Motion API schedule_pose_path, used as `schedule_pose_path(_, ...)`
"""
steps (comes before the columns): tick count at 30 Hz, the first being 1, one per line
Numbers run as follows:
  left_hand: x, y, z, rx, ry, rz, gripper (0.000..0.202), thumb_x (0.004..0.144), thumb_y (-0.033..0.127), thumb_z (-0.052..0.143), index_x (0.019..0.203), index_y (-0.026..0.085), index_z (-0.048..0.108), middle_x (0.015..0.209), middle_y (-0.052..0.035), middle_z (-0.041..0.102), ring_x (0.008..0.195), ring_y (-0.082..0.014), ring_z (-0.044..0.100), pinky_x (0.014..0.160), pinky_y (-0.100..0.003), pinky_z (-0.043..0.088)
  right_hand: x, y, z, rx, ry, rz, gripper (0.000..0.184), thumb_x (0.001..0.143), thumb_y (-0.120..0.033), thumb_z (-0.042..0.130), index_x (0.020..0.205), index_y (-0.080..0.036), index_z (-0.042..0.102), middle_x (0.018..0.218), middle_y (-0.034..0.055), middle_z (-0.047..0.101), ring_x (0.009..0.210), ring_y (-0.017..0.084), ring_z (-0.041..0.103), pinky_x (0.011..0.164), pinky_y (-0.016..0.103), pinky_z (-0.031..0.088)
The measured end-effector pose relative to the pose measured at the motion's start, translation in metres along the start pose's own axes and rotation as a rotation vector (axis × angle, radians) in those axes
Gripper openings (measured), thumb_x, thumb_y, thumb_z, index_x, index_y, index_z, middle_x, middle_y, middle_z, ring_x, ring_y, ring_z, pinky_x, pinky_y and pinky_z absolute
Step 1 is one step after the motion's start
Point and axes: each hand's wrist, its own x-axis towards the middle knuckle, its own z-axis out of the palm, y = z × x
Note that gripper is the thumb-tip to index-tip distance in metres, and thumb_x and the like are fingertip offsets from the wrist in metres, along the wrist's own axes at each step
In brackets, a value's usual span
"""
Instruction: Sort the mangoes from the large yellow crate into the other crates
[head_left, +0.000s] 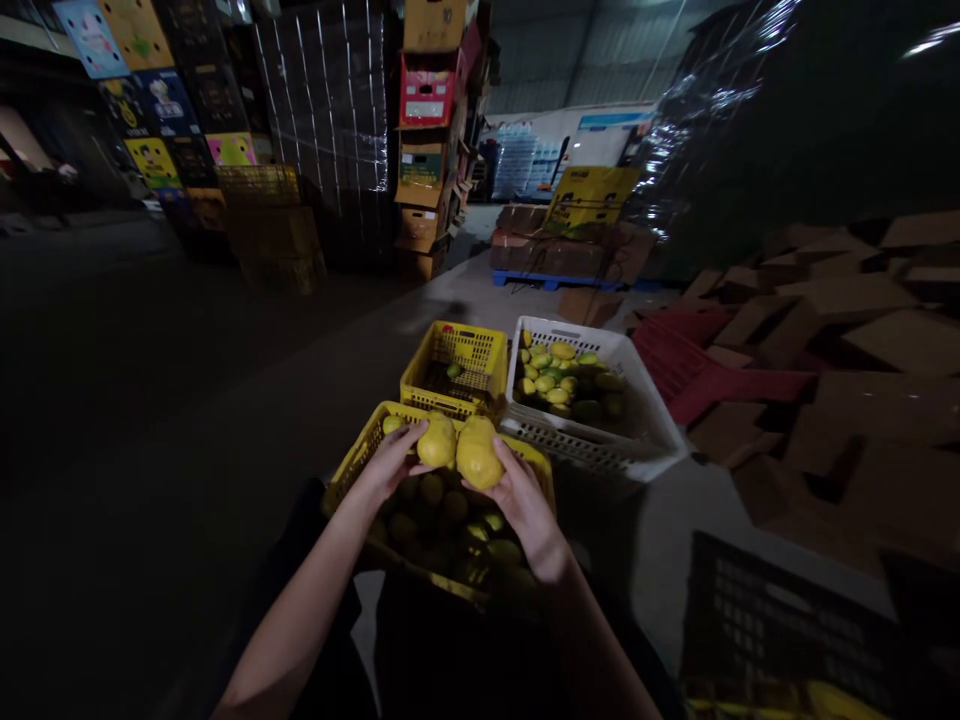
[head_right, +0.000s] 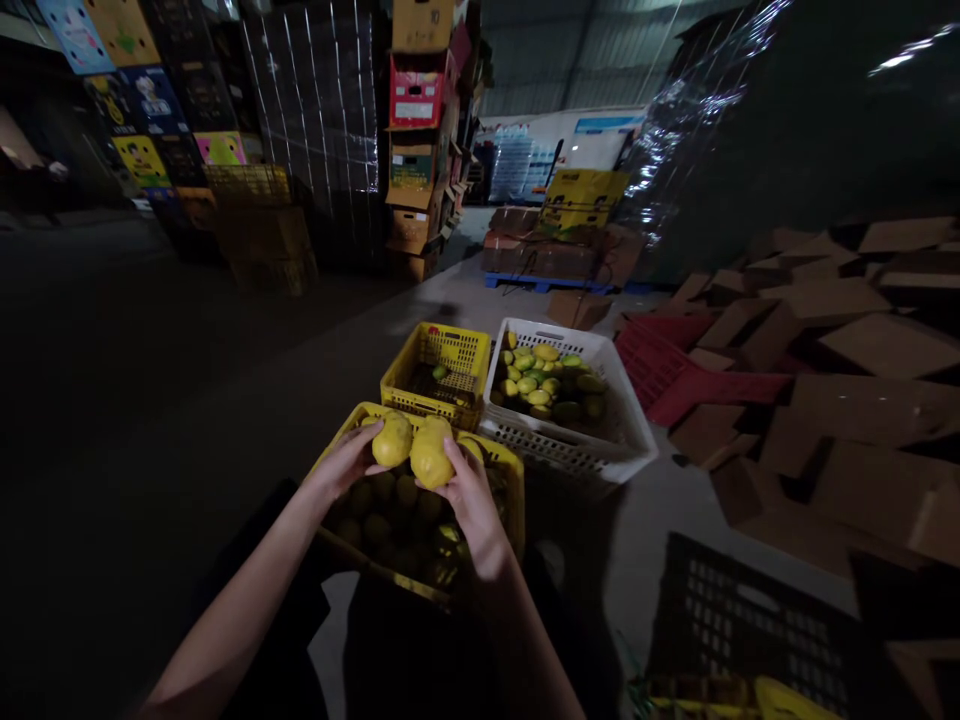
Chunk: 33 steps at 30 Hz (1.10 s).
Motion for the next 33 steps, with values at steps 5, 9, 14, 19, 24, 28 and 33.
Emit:
schedule_pose_path(5, 0.01, -0.011, 0.002, -0.089, 0.035, -0.139, 0.031, 0.077, 0.036, 0.084, 0.098, 0.017, 0.071, 0.092, -0.0079, 0.076, 0.075, -0.0193, 0.072, 0.061, -0.028, 0.061, 0.012, 0.011, -0.003, 0.114, -0.008, 0.089, 0.036, 0.076, -0.047, 0.08, 0.103, -0.025, 0.071, 0.098, 0.0039, 0.079, 0.075, 0.02, 0.076, 0.07, 0.035, 0.066)
schedule_pose_path(9, 0.009, -0.008, 0.003, -0.085, 0.04, -0.169, 0.022, 0.089, 0.03, 0.07, 0.105, 0.014, 0.069, 0.094, -0.0089, 0.075, 0.073, -0.0179, 0.071, 0.062, -0.028, 0.062, 0.019, 0.021, -0.004, 0.213, 0.065, 0.161, 0.043, 0.07, -0.045, 0.084, 0.105, -0.024, 0.069, 0.102, 0.0054, 0.078, 0.081, 0.022, 0.075, 0.067, 0.034, 0.066)
schedule_pose_path(14, -0.003, 0.008, 0.004, -0.22, -0.083, -0.173, 0.033, 0.095, 0.028, 0.052, 0.118, 0.009, 0.065, 0.095, -0.0127, 0.075, 0.076, -0.0212, 0.072, 0.068, -0.031, 0.063, 0.015, 0.02, 0.001, 0.292, 0.063, 0.098, 0.041, 0.068, -0.036, 0.086, 0.102, -0.026, 0.067, 0.1, 0.0019, 0.078, 0.081, 0.022, 0.075, 0.062, 0.034, 0.065)
schedule_pose_path(19, -0.011, 0.009, 0.008, -0.456, -0.112, -0.132, 0.04, 0.096, 0.026, 0.041, 0.123, 0.008, 0.062, 0.085, -0.0134, 0.076, 0.07, -0.0241, 0.074, 0.065, -0.034, 0.062, 0.01, 0.014, 0.014, 0.414, 0.072, 0.151, 0.026, 0.077, -0.041, 0.078, 0.094, -0.024, 0.067, 0.08, 0.0004, 0.078, 0.063, 0.019, 0.072, 0.055, 0.032, 0.061)
schedule_pose_path(24, -0.007, -0.001, 0.013, -0.606, -0.095, -0.142, 0.048, 0.097, 0.025, 0.038, 0.136, 0.005, 0.057, 0.089, -0.0158, 0.076, 0.071, -0.0235, 0.074, 0.061, -0.031, 0.06, 0.013, 0.014, 0.019, 0.403, 0.124, 0.161, 0.02, 0.088, -0.04, 0.065, 0.08, -0.022, 0.067, 0.06, 0.0003, 0.072, 0.049, 0.018, 0.066, 0.045, 0.027, 0.054)
schedule_pose_path(28, -0.007, -0.009, 0.019, -0.612, -0.099, -0.164, 0.044, 0.1, 0.036, 0.042, 0.131, 0.011, 0.06, 0.084, -0.0107, 0.075, 0.068, -0.0208, 0.073, 0.057, -0.026, 0.059, 0.01, 0.008, 0.017, 0.479, 0.183, 0.106, 0.024, 0.092, -0.044, 0.062, 0.085, -0.023, 0.071, 0.069, 0.0015, 0.076, 0.061, 0.018, 0.071, 0.059, 0.029, 0.061)
schedule_pose_path(33, -0.01, -0.021, 0.027, -0.632, -0.053, -0.265, 0.047, 0.101, 0.046, 0.044, 0.122, 0.01, 0.064, 0.07, -0.0094, 0.071, 0.056, -0.0179, 0.068, 0.043, -0.019, 0.051, 0.009, 0.006, 0.009, 0.506, 0.135, 0.09, 0.03, 0.09, -0.05, 0.063, 0.087, -0.022, 0.072, 0.07, 0.0013, 0.076, 0.058, 0.018, 0.069, 0.058, 0.031, 0.061)
